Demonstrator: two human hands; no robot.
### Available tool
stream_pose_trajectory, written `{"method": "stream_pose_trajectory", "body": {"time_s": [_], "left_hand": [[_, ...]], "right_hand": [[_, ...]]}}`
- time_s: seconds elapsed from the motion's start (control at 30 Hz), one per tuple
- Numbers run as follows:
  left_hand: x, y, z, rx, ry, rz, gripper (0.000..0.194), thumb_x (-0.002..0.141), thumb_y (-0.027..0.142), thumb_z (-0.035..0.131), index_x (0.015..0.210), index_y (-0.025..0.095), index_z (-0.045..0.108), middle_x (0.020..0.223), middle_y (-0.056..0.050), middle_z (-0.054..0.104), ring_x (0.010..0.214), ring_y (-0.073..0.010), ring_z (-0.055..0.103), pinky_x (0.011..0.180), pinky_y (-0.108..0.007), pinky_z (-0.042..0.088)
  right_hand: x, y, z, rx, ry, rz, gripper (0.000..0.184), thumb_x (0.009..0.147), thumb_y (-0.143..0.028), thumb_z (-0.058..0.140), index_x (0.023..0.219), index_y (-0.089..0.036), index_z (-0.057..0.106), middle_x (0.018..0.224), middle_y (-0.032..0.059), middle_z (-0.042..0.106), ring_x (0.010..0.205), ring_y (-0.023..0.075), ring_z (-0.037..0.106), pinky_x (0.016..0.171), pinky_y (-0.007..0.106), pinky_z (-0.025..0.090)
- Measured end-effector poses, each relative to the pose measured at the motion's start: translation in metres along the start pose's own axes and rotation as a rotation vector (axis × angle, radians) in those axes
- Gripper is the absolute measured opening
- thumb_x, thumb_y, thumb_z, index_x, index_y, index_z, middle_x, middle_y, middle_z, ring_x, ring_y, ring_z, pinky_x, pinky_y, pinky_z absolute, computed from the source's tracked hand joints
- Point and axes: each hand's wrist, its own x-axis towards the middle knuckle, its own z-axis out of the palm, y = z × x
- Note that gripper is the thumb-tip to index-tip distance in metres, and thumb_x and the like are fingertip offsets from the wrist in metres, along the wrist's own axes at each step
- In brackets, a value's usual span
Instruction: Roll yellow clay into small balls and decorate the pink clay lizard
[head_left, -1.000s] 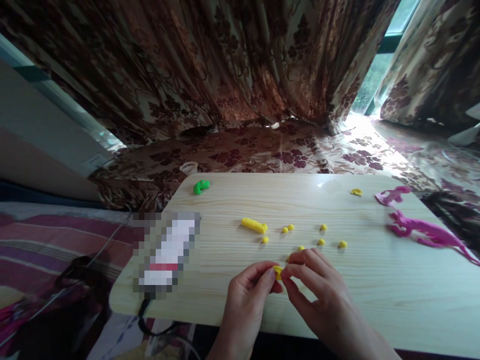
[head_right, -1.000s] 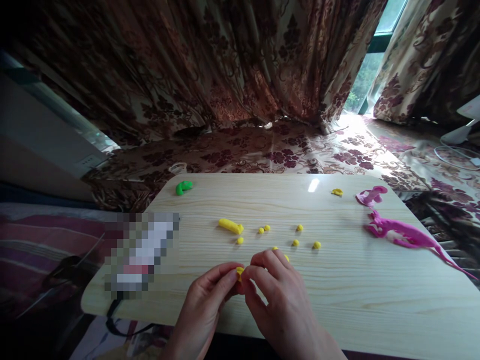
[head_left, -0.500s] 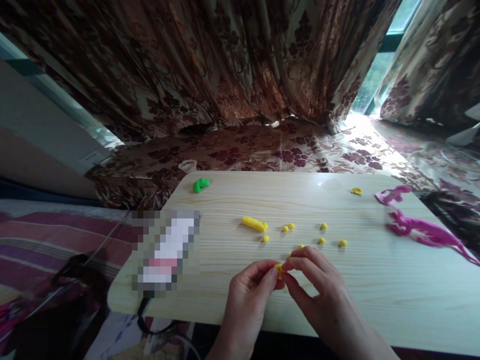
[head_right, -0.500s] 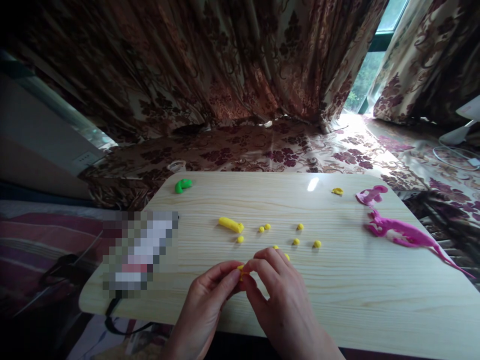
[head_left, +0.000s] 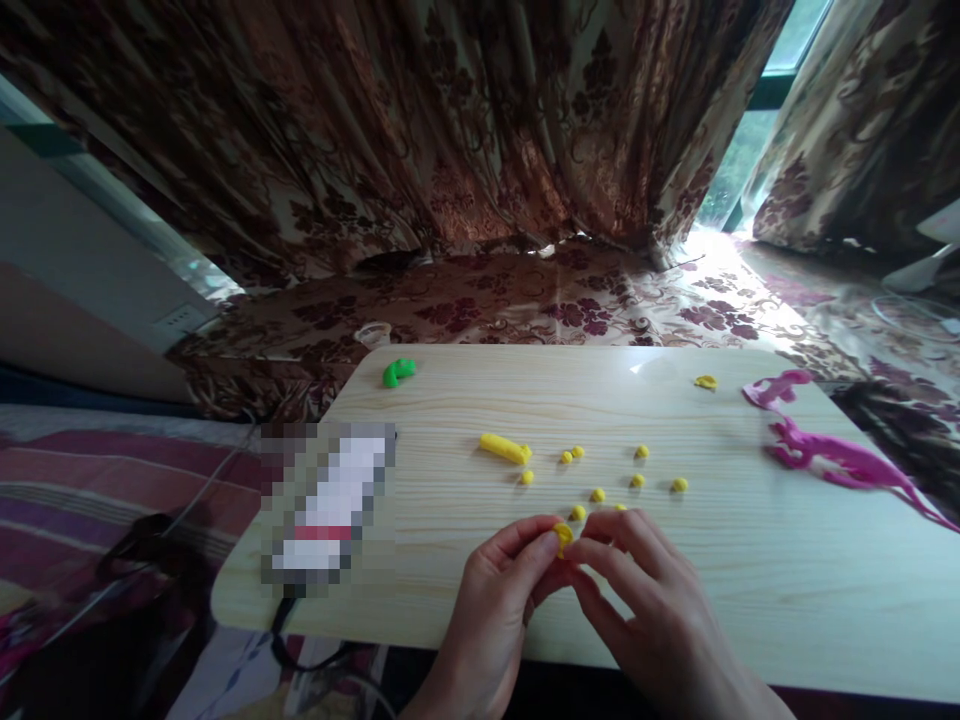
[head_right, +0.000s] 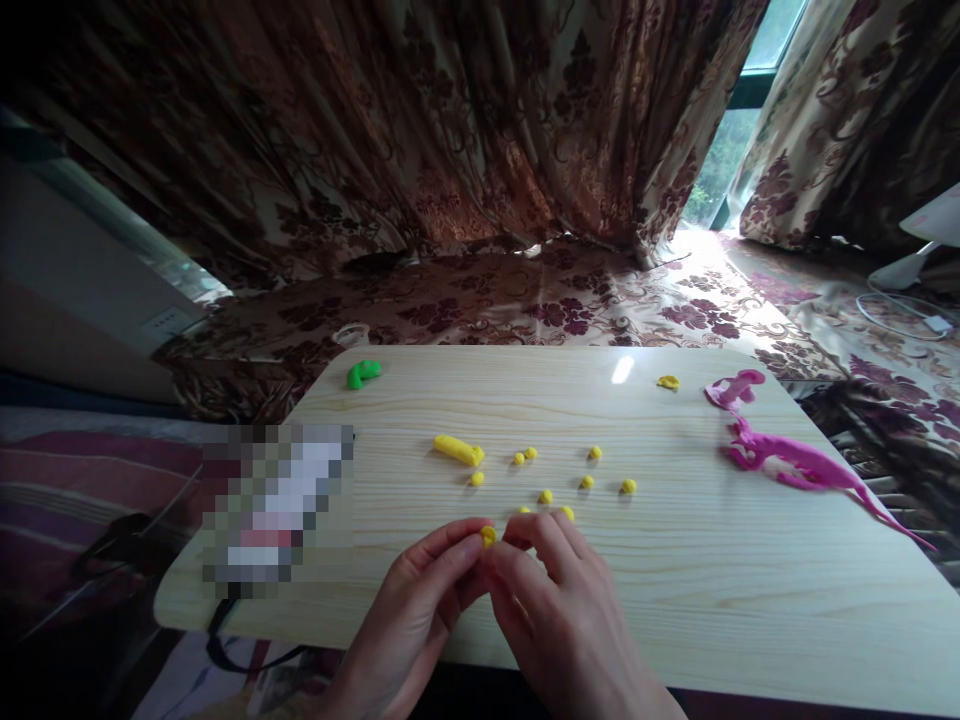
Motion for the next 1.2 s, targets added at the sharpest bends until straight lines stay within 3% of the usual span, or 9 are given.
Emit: {"method": "stream_pose_trajectory", "body": {"time_s": [0.2,0.43,0.6,0.77,0.93,1.07,1.2], "left_hand": [[-0.0011,0.0027,0.0061,-0.044,-0.041,-0.034,0.012,0.077,0.021,0.064,0.085,0.013,0.068,0.085,-0.006,0.069,0.08,-0.0138,0.062,0.077,-0.025,0.049],[-0.0012,-0.0005,0.008,0.034,-0.022,0.005,0.009,0.076,0.022,0.065,0.081,0.014,0.067,0.079,-0.003,0.068,0.075,-0.0122,0.06,0.075,-0.025,0.049],[-0.0012,-0.0012,0.0098,0.281,0.082,0.148,0.011,0.074,0.023,0.066,0.08,0.014,0.067,0.076,-0.003,0.068,0.073,-0.0127,0.059,0.071,-0.021,0.047],[-0.0025,0.002,0.0054,0.466,0.043,0.217,0.011,0.075,0.025,0.065,0.081,0.016,0.068,0.077,-0.003,0.069,0.077,-0.0168,0.061,0.073,-0.023,0.047],[-0.0064,0.005,0.0059,0.493,0.023,0.258,0.013,0.078,0.024,0.061,0.087,0.018,0.069,0.078,-0.002,0.068,0.079,-0.0165,0.062,0.074,-0.022,0.047],[-0.0096,0.0038,0.0081,0.455,-0.017,0.224,0.016,0.075,0.021,0.064,0.091,0.018,0.067,0.091,-0.004,0.069,0.086,-0.0186,0.063,0.078,-0.024,0.048],[-0.0094,0.0013,0.0057,0.464,-0.023,0.228,0.019,0.075,0.021,0.065,0.093,0.018,0.066,0.094,-0.005,0.069,0.087,-0.0193,0.063,0.079,-0.025,0.048]], "right_hand": [[-0.0039,0.007,-0.0006,-0.147,0.005,-0.052,0.025,0.082,-0.013,0.054,0.104,-0.024,0.059,0.099,0.0077,0.055,0.085,0.0187,0.053,0.067,0.032,0.047],[-0.0032,0.0053,-0.0072,-0.1,-0.008,-0.07,0.021,0.082,-0.014,0.056,0.1,-0.023,0.06,0.093,0.0072,0.056,0.08,0.0181,0.053,0.066,0.031,0.047],[-0.0035,0.0027,-0.0032,0.008,0.027,0.014,0.019,0.082,-0.012,0.055,0.097,-0.022,0.06,0.093,0.0068,0.055,0.082,0.0177,0.054,0.069,0.031,0.047],[-0.0014,-0.0003,-0.0009,0.101,0.051,0.086,0.015,0.083,-0.014,0.054,0.094,-0.022,0.061,0.092,0.0064,0.055,0.084,0.018,0.055,0.071,0.031,0.048],[-0.0009,0.0025,0.0002,0.175,0.031,0.17,0.014,0.084,-0.018,0.054,0.097,-0.021,0.06,0.096,0.0063,0.055,0.088,0.0177,0.055,0.073,0.03,0.049],[-0.0012,0.0047,-0.0001,0.225,0.001,0.226,0.017,0.085,-0.019,0.053,0.1,-0.022,0.059,0.098,0.0064,0.055,0.09,0.0175,0.054,0.076,0.03,0.048],[0.0,0.0021,-0.0014,0.278,-0.016,0.234,0.013,0.086,-0.018,0.052,0.096,-0.021,0.059,0.093,0.0049,0.055,0.084,0.0159,0.054,0.073,0.029,0.047]]}}
